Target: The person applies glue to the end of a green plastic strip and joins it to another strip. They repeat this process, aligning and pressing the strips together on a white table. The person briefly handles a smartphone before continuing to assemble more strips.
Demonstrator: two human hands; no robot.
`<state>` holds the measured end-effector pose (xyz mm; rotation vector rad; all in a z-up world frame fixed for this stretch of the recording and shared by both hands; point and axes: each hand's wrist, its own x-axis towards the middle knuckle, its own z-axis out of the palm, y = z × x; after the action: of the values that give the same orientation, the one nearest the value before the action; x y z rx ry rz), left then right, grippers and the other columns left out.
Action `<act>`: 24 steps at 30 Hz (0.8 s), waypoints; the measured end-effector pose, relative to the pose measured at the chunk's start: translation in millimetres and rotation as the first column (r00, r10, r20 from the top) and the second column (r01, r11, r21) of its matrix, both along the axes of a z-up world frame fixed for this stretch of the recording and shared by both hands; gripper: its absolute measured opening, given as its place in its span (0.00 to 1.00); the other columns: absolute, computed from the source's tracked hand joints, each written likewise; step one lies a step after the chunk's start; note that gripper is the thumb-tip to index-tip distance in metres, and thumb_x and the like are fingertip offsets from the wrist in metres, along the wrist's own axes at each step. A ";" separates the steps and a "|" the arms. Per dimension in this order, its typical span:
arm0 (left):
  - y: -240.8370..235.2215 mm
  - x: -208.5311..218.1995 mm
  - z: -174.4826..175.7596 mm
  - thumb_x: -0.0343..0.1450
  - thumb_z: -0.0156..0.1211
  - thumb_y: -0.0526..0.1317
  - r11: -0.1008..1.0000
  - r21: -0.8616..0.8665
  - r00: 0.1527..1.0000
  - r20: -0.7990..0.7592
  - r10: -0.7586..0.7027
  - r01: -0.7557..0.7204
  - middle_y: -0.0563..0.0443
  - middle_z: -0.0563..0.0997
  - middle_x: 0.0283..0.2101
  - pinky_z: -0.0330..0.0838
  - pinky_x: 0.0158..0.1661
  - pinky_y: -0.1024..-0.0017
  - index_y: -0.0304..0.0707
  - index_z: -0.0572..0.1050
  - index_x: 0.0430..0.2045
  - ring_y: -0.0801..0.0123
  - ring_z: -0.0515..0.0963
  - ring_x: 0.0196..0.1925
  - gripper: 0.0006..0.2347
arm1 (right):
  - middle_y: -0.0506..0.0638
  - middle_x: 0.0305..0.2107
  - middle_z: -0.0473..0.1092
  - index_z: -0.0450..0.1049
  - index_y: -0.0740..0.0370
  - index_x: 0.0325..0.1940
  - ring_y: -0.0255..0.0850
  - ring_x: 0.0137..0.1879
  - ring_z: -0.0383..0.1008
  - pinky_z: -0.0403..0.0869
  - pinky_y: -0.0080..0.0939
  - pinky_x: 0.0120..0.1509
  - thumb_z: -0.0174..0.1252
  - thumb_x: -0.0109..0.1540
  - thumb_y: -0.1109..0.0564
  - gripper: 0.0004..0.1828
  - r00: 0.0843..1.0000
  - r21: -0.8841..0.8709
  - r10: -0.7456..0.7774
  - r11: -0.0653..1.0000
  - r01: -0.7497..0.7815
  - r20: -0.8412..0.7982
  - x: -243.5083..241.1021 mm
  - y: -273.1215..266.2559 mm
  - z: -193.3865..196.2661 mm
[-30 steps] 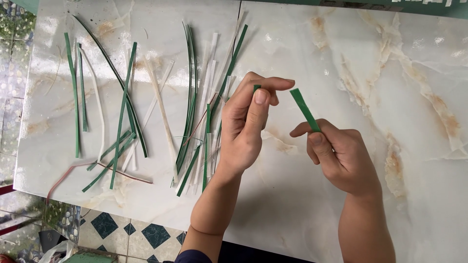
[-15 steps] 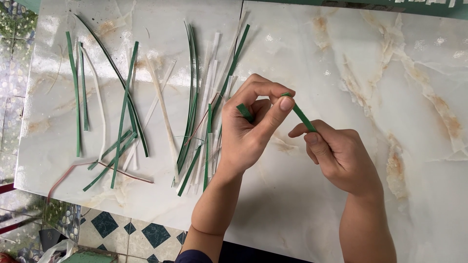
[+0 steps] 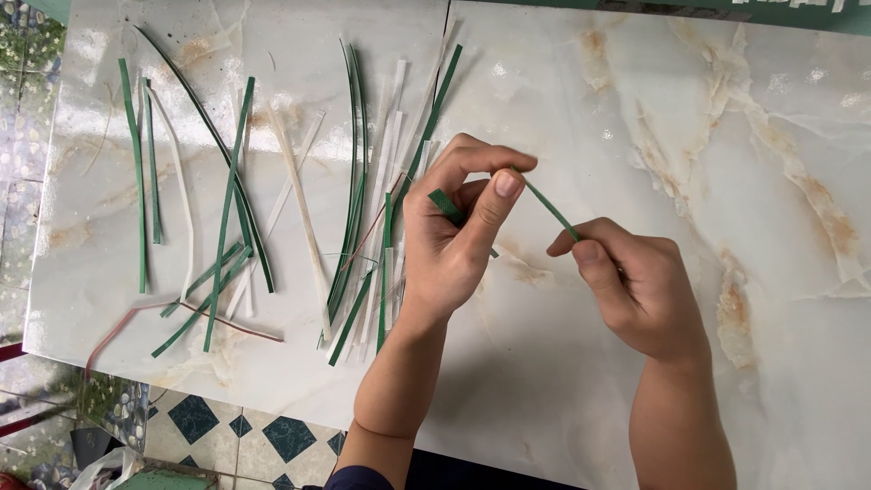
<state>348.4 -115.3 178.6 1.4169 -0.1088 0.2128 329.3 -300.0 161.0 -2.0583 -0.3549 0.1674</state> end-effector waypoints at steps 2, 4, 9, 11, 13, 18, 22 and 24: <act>-0.6 -0.3 -1.7 0.75 0.52 0.43 1.000 0.011 1.000 -0.010 -0.007 0.007 0.53 0.71 0.34 0.52 0.24 0.83 0.38 0.76 0.39 0.78 0.61 0.25 0.09 | 0.40 0.11 0.49 0.75 0.62 0.36 0.31 0.17 0.45 0.51 0.29 0.24 0.44 0.67 0.54 0.15 0.998 -0.008 -0.024 1.000 0.024 0.050 -0.6 0.8 0.4; -0.7 -0.1 -1.9 0.75 0.52 0.45 1.000 0.024 1.000 -0.019 -0.010 0.010 0.53 0.69 0.32 0.50 0.24 0.83 0.39 0.76 0.42 0.77 0.61 0.27 0.11 | 0.41 0.11 0.51 0.74 0.63 0.36 0.30 0.18 0.46 0.52 0.28 0.24 0.46 0.67 0.56 0.13 0.994 -0.012 -0.044 0.999 0.046 0.102 -0.3 1.2 1.1; 0.1 -1.1 -0.4 0.75 0.51 0.40 1.000 -0.005 1.000 -0.005 -0.017 0.017 0.52 0.73 0.35 0.50 0.21 0.84 0.39 0.75 0.39 0.81 0.59 0.23 0.07 | 0.41 0.11 0.53 0.76 0.64 0.40 0.29 0.18 0.48 0.53 0.28 0.24 0.47 0.67 0.54 0.14 0.985 -0.057 -0.037 0.997 0.048 0.171 0.0 3.4 6.6; -1.1 -1.3 1.8 0.75 0.52 0.40 0.999 -0.051 1.000 0.010 0.003 -0.003 0.52 0.73 0.34 0.53 0.23 0.84 0.39 0.73 0.35 0.79 0.63 0.26 0.06 | 0.44 0.15 0.58 0.73 0.66 0.41 0.32 0.21 0.54 0.57 0.29 0.29 0.50 0.66 0.57 0.10 0.986 -0.037 -0.048 0.998 0.054 0.160 -2.2 -0.5 1.0; -1.7 -1.5 0.9 0.75 0.52 0.40 0.995 -0.100 0.999 0.027 0.026 -0.024 0.52 0.72 0.33 0.56 0.24 0.83 0.40 0.71 0.32 0.77 0.67 0.28 0.05 | 0.47 0.18 0.63 0.70 0.68 0.42 0.34 0.25 0.60 0.61 0.30 0.33 0.52 0.66 0.59 0.07 0.987 -0.021 -0.055 0.998 0.058 0.151 -3.5 -3.0 1.5; 5.4 -2.8 -1.3 0.75 0.35 0.58 0.997 0.027 0.997 -0.022 -0.074 0.074 0.53 0.69 0.33 0.69 0.49 0.73 0.36 0.59 0.57 0.72 0.70 0.40 0.26 | 0.61 0.33 0.71 0.68 0.76 0.43 0.41 0.31 0.70 0.72 0.35 0.38 0.48 0.73 0.66 0.08 0.959 0.046 -0.251 0.968 0.247 0.129 -8.8 0.9 2.5; 0.0 -4.5 7.4 0.75 0.30 0.56 0.989 0.047 0.977 -0.166 -0.133 0.142 0.56 0.71 0.33 0.66 0.46 0.71 0.37 0.61 0.47 0.71 0.72 0.39 0.21 | 0.63 0.29 0.68 0.64 0.80 0.57 0.44 0.28 0.68 0.71 0.37 0.35 0.47 0.73 0.68 0.11 0.964 0.099 -0.220 0.973 0.207 0.147 -8.8 16.6 10.2; -4.6 -2.9 0.4 0.76 0.32 0.50 0.975 0.154 0.987 -0.060 -0.150 0.158 0.52 0.71 0.30 0.67 0.36 0.73 0.39 0.62 0.35 0.68 0.72 0.32 0.15 | 0.63 0.32 0.70 0.64 0.78 0.55 0.45 0.24 0.69 0.71 0.36 0.30 0.48 0.68 0.71 0.11 0.972 0.172 -0.229 0.961 0.217 0.054 -10.9 24.9 9.8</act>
<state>345.6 -119.9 179.0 1.5630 -0.1990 0.0423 318.4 -275.1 170.8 -1.9263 -0.1721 -0.0728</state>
